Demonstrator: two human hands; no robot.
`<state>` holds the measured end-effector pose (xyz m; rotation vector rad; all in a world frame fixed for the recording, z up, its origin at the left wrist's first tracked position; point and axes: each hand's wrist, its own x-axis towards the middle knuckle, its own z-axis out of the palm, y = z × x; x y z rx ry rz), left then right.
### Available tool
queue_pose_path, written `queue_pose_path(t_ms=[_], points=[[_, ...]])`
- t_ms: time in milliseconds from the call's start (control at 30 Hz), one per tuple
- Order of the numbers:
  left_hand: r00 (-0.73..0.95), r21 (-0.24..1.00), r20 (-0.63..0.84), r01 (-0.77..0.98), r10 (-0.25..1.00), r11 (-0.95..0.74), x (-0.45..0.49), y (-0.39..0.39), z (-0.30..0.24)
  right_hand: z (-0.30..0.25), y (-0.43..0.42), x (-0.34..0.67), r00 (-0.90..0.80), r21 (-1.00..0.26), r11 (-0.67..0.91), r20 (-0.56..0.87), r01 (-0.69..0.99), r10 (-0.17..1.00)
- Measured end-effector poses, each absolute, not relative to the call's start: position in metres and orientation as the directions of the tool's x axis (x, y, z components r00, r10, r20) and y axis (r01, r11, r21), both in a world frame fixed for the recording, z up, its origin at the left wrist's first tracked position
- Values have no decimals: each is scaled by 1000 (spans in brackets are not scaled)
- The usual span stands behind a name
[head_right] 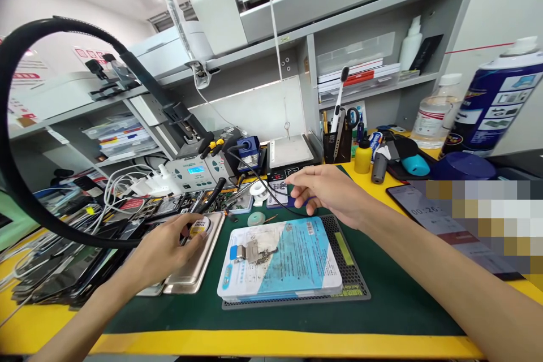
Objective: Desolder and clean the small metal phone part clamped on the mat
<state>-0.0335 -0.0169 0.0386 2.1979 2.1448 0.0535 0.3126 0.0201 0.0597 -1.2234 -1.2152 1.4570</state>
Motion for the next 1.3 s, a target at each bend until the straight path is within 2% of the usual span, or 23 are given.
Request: queue_pose_path(t_ms=[433, 867, 1000, 1100, 1200, 1300], points=[[82, 54, 50, 995, 995, -85, -41, -13, 25, 60, 21, 312, -156, -986, -164, -163, 7, 974], [270, -9, 188, 962, 944, -273, -51, -14, 11, 59, 15, 307, -177, -991, -104, -117, 82, 977], [275, 53, 243, 954, 930, -296, -47, -17, 16, 59, 15, 307, -178, -992, -96, -110, 83, 978], [293, 162, 283, 924, 913, -347, -31, -28, 28, 59, 16, 306, -178, -993, -90, -103, 79, 979], [387, 257, 239, 860, 891, -442, -7, -41, 37, 60, 16, 306, -185, -993, -87, -100, 77, 978], [457, 279, 236, 814, 858, -510, 13, -47, 40, 59, 15, 306, -192, -993, -89, -103, 80, 976]])
